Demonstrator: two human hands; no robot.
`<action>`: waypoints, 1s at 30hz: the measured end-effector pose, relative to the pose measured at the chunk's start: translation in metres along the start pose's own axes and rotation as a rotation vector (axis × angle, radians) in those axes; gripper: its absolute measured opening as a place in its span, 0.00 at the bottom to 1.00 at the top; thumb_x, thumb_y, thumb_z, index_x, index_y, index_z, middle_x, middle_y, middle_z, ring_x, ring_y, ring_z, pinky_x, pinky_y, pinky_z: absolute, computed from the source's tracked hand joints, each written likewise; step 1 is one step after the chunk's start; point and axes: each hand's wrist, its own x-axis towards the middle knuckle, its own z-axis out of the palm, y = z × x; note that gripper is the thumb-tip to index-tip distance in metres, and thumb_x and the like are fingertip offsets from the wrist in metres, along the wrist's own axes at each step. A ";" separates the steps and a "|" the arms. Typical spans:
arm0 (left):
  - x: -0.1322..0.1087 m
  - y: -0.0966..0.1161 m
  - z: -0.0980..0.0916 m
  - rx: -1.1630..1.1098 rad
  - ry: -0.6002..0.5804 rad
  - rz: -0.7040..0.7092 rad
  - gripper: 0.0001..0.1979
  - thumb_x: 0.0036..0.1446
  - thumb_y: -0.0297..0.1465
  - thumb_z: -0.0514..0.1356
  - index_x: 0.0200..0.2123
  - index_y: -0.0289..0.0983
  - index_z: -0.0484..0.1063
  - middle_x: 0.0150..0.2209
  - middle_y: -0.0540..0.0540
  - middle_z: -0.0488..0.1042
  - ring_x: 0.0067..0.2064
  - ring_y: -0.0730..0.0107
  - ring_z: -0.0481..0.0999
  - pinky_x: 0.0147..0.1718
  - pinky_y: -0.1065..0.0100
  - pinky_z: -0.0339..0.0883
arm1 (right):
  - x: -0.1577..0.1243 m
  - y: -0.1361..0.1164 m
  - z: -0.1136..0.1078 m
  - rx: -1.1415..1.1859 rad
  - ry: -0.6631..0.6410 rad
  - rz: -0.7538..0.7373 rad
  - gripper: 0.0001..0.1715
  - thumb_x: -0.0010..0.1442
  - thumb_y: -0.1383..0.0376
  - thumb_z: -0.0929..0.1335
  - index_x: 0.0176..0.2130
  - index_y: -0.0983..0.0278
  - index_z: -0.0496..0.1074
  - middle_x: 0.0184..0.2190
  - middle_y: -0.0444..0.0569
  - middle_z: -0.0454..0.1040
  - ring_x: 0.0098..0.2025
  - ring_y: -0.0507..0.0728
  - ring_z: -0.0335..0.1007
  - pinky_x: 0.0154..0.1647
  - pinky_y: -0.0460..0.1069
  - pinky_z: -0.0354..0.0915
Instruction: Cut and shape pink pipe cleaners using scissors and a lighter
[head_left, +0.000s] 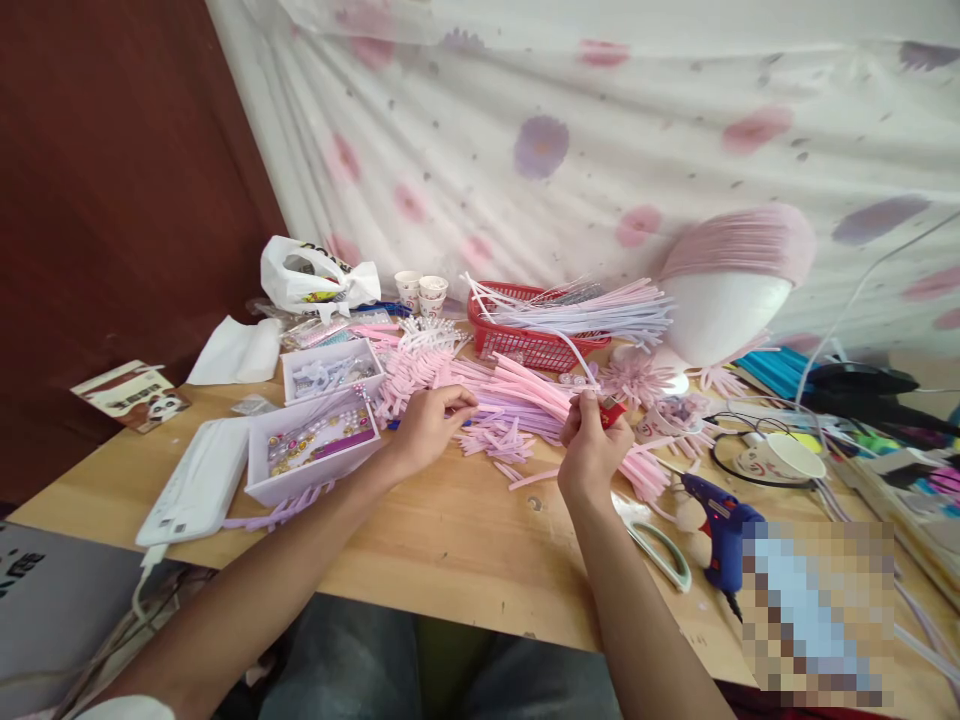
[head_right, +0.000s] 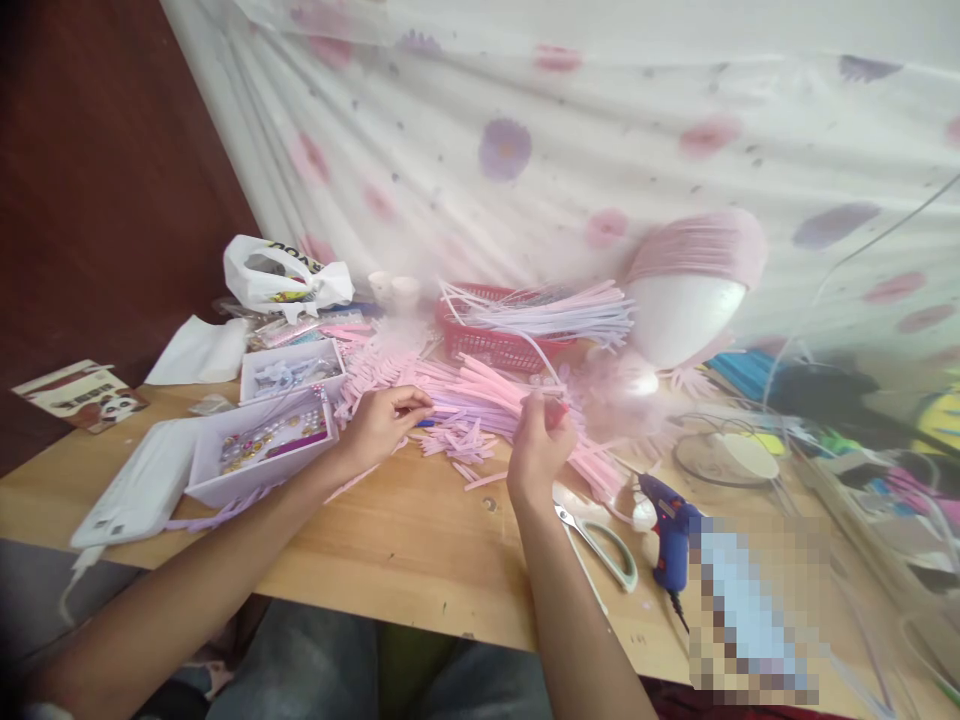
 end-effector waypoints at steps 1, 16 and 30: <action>0.001 0.000 -0.001 0.032 -0.025 -0.008 0.04 0.55 0.29 0.64 0.33 0.38 0.79 0.32 0.47 0.83 0.35 0.64 0.81 0.37 0.67 0.71 | 0.000 -0.001 0.001 0.032 0.039 0.003 0.20 0.58 0.51 0.69 0.27 0.61 0.62 0.17 0.35 0.53 0.18 0.47 0.43 0.17 0.45 0.44; 0.002 -0.006 -0.007 0.525 -0.127 -0.011 0.10 0.59 0.30 0.60 0.34 0.41 0.83 0.33 0.42 0.81 0.37 0.58 0.79 0.36 0.64 0.66 | 0.000 -0.003 0.005 0.045 0.005 0.065 0.18 0.55 0.54 0.69 0.25 0.60 0.60 0.16 0.35 0.51 0.17 0.47 0.43 0.16 0.45 0.43; 0.003 0.001 -0.014 0.520 -0.021 0.042 0.11 0.61 0.29 0.57 0.35 0.39 0.80 0.36 0.43 0.79 0.38 0.61 0.76 0.37 0.66 0.63 | -0.016 -0.028 -0.059 -1.396 -0.857 -0.456 0.12 0.61 0.69 0.65 0.36 0.61 0.79 0.32 0.49 0.72 0.27 0.52 0.66 0.24 0.47 0.50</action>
